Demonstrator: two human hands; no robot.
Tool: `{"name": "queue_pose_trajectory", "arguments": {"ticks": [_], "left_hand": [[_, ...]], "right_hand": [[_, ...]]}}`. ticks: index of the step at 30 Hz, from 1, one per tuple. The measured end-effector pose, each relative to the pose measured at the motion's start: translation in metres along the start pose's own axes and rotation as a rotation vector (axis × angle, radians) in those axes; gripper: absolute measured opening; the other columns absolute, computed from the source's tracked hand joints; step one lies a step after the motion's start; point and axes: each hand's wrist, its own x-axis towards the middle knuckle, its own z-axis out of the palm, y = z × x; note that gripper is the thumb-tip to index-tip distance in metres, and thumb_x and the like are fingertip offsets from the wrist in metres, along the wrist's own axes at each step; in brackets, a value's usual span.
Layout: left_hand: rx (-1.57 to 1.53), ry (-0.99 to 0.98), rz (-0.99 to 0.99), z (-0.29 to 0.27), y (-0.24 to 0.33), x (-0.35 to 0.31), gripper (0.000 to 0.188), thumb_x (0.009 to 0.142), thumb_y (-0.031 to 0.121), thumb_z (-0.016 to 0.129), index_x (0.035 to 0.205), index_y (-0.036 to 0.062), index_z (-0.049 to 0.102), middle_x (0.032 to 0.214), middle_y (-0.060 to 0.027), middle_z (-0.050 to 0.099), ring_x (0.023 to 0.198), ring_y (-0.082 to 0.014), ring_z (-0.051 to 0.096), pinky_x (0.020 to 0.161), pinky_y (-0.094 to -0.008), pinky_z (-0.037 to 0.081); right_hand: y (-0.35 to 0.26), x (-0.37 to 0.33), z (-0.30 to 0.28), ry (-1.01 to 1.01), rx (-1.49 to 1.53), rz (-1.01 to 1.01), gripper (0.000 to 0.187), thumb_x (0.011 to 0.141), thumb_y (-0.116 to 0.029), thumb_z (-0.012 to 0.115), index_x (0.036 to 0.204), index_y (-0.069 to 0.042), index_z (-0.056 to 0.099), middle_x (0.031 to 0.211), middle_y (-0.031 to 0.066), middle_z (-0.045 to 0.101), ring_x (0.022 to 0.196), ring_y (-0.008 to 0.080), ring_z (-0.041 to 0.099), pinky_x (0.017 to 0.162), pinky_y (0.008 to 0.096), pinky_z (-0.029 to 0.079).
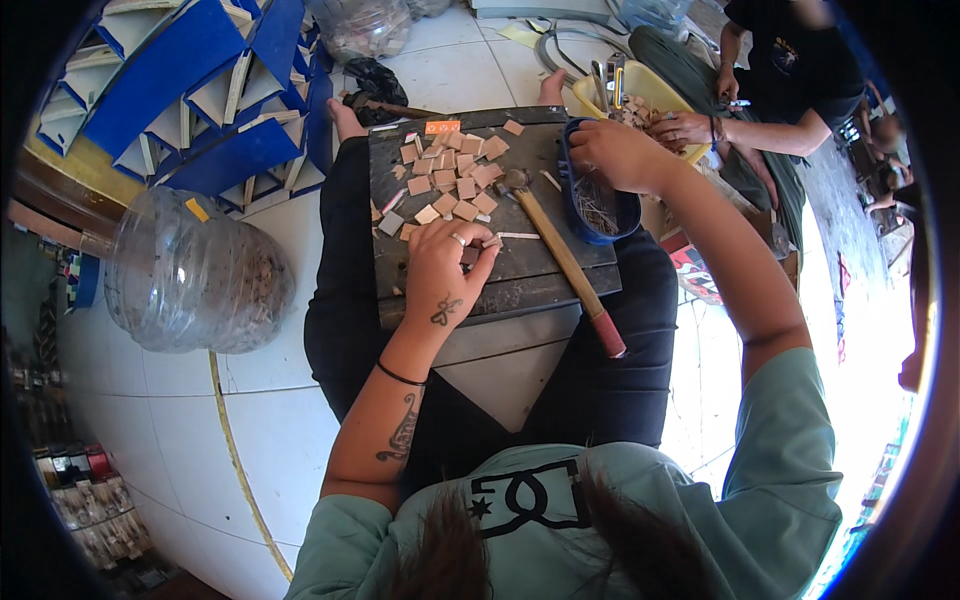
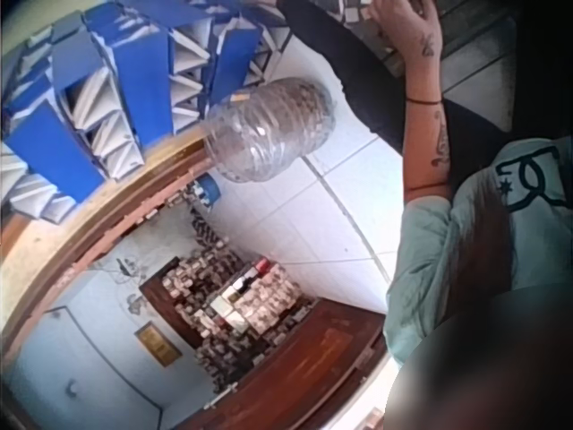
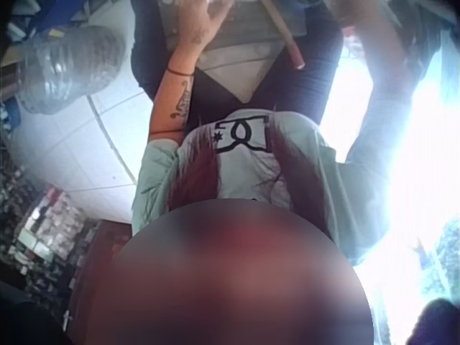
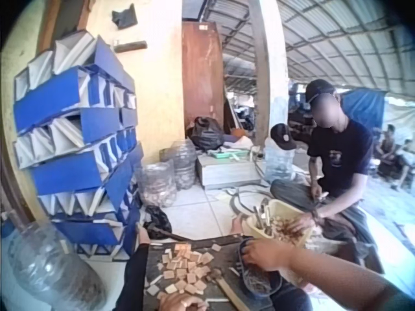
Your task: The person sits on the floor and repeatedly picks small wooden blocks and thin sticks, then uses a hammer to tap the sticks into the blocks. The assembled pieces are placed into a nearby container. The process is repeated continuously.
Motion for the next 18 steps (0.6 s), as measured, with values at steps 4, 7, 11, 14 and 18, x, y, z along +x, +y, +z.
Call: {"name": "queue_pose_trajectory", "arguments": {"ticks": [4,7,11,14,18], "left_hand": [[-0.027,-0.006,-0.004,-0.001,0.000,-0.001,0.013,0.078,0.009,0.075,0.086,0.0063,0.066,0.084,-0.0051,0.067,0.086,-0.0257,0.060,0.086,-0.0375,0.041],[-0.028,0.006,0.005,0.000,-0.001,-0.001,0.012,0.079,0.010,0.075,0.086,0.0065,0.066,0.083,-0.0052,0.067,0.085,-0.0261,0.060,0.085,-0.0378,0.041],[-0.018,0.015,0.017,0.001,-0.002,0.000,0.012,0.079,0.010,0.075,0.086,0.0065,0.066,0.083,-0.0051,0.067,0.083,-0.0261,0.060,0.085,-0.0381,0.041],[-0.020,0.013,0.016,0.001,-0.003,-0.001,0.012,0.079,0.010,0.075,0.086,0.0063,0.066,0.083,-0.0053,0.067,0.083,-0.0261,0.060,0.084,-0.0380,0.041],[-0.014,0.008,0.014,0.000,-0.002,-0.001,0.013,0.079,0.010,0.075,0.086,0.0063,0.066,0.083,-0.0052,0.067,0.083,-0.0259,0.060,0.084,-0.0378,0.041]], "right_hand": [[0.008,-0.010,-0.011,0.000,0.255,0.105,0.010,0.071,-0.006,0.073,0.080,-0.004,0.068,0.088,0.0075,0.062,0.092,0.0283,0.060,0.080,0.0398,0.049],[0.010,-0.020,-0.016,0.084,0.381,0.133,0.009,0.073,-0.007,0.075,0.080,-0.004,0.072,0.085,0.0078,0.064,0.089,0.0264,0.062,0.079,0.0370,0.048],[0.010,-0.027,-0.021,0.117,0.413,0.146,0.013,0.075,-0.006,0.075,0.088,-0.006,0.076,0.085,0.0085,0.066,0.089,0.0236,0.063,0.080,0.0340,0.048],[0.009,-0.027,-0.025,0.088,0.455,0.164,0.014,0.076,-0.008,0.072,0.088,-0.005,0.076,0.084,0.0092,0.068,0.079,0.0263,0.066,0.075,0.0362,0.052],[0.003,-0.029,-0.028,-0.004,0.474,0.285,0.012,0.076,-0.005,0.073,0.088,-0.006,0.075,0.087,0.0074,0.067,0.087,0.0244,0.063,0.081,0.0349,0.049]]}}
